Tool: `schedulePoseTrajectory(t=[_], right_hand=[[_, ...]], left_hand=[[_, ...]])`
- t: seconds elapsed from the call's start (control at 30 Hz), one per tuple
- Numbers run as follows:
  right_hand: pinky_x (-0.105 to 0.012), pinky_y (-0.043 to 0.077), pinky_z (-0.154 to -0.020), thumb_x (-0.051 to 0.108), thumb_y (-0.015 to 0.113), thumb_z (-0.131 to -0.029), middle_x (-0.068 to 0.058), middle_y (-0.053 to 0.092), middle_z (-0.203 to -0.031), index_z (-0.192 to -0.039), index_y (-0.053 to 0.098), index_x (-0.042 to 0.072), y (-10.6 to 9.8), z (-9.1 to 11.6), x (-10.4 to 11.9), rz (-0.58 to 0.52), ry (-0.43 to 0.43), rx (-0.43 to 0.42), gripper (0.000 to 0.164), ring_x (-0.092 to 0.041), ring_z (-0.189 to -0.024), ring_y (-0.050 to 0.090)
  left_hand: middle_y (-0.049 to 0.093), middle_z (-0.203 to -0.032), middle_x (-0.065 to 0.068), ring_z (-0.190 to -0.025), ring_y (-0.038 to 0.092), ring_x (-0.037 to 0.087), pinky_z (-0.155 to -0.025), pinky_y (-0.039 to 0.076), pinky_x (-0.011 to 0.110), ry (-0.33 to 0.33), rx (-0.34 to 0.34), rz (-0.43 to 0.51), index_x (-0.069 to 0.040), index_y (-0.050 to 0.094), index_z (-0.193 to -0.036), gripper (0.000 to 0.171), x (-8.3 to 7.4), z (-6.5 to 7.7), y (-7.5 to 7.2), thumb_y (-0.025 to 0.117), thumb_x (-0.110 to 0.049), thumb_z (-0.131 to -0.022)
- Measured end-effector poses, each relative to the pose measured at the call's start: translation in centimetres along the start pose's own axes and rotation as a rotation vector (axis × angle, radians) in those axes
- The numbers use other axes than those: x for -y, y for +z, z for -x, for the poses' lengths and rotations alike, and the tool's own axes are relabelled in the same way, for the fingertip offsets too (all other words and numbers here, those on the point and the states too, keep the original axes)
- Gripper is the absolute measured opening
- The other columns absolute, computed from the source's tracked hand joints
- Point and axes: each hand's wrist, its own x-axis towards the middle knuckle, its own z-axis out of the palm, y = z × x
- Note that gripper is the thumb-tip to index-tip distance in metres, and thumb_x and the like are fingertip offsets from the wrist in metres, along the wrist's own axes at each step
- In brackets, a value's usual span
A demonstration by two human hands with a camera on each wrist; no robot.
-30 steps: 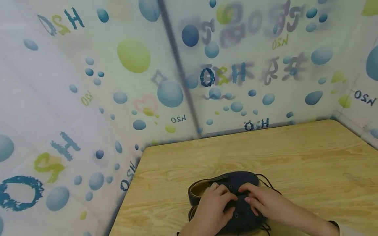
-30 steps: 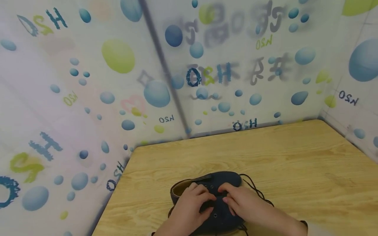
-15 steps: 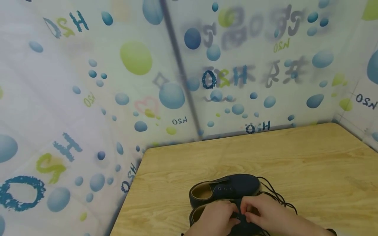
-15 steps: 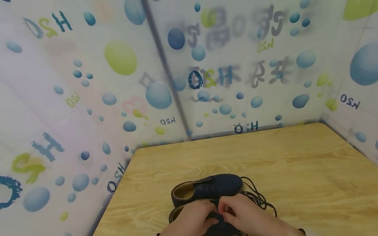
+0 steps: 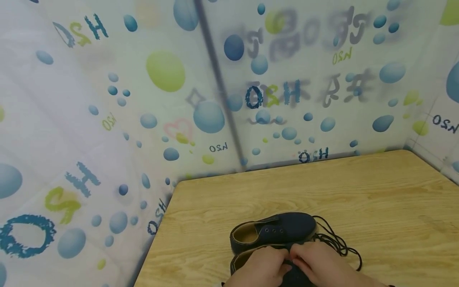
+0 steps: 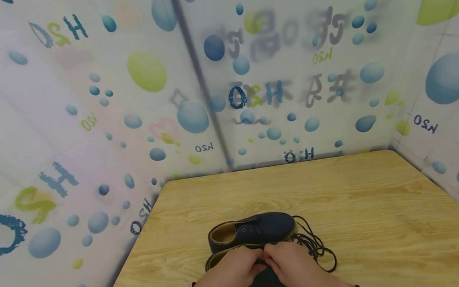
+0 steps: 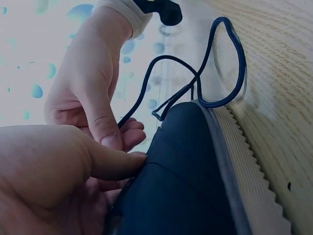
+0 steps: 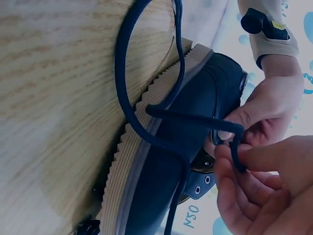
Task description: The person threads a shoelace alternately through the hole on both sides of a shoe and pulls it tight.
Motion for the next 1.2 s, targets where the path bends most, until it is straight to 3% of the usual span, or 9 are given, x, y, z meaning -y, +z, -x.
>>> schedulePoseTrajectory(t=[0.23,0.53,0.7,0.93,1.2], right_hand=[[-0.016,0.035,-0.052,0.018,0.068,-0.092,0.020,0.053,-0.068,-0.083,0.060,0.025,0.66,0.04,0.35,0.035,0.026,0.017,0.014,0.009,-0.057,0.039],[-0.015,0.032,-0.051,0.016,0.069,-0.092,0.020,0.047,-0.063,-0.080,0.059,0.024,0.66,-0.06,0.29,0.000,0.023,0.046,0.017,0.008,-0.053,0.034],[-0.015,0.030,-0.050,0.017,0.067,-0.093,0.020,0.040,-0.061,-0.076,0.055,0.025,0.98,-0.17,0.42,0.009,0.012,0.044,0.022,0.007,-0.051,0.031],[-0.014,0.032,-0.050,0.017,0.068,-0.092,0.020,0.045,-0.061,-0.078,0.058,0.024,0.90,-0.24,0.29,-0.038,-0.007,0.043,0.018,0.009,-0.052,0.033],[-0.015,0.032,-0.050,0.019,0.067,-0.093,0.020,0.047,-0.063,-0.080,0.060,0.024,0.98,-0.41,0.50,0.006,0.006,0.028,0.016,0.009,-0.053,0.034]], left_hand=[[0.052,-0.070,-0.010,-0.061,0.051,0.001,-0.057,0.042,0.020,-0.024,0.066,0.151,-0.023,0.059,-0.098,0.007,0.28,0.07,0.29,0.053,-0.025,-0.103],[0.052,-0.075,-0.011,-0.064,0.051,0.001,-0.059,0.044,0.021,-0.025,0.111,0.123,-0.021,0.055,-0.101,0.003,0.38,0.09,0.09,0.053,-0.019,-0.103],[0.050,-0.072,-0.009,-0.062,0.049,0.003,-0.058,0.042,0.021,-0.033,0.094,0.105,-0.019,0.054,-0.094,0.011,0.29,-0.01,0.18,0.051,-0.022,-0.104],[0.049,-0.072,-0.009,-0.062,0.048,0.004,-0.059,0.041,0.020,-0.072,0.066,0.121,-0.019,0.055,-0.092,0.013,-0.02,-0.21,0.49,0.053,-0.025,-0.103],[0.046,-0.072,-0.007,-0.062,0.046,0.006,-0.059,0.039,0.022,-0.069,0.088,0.144,-0.017,0.054,-0.090,0.012,0.12,-0.30,0.34,0.056,-0.013,-0.101]])
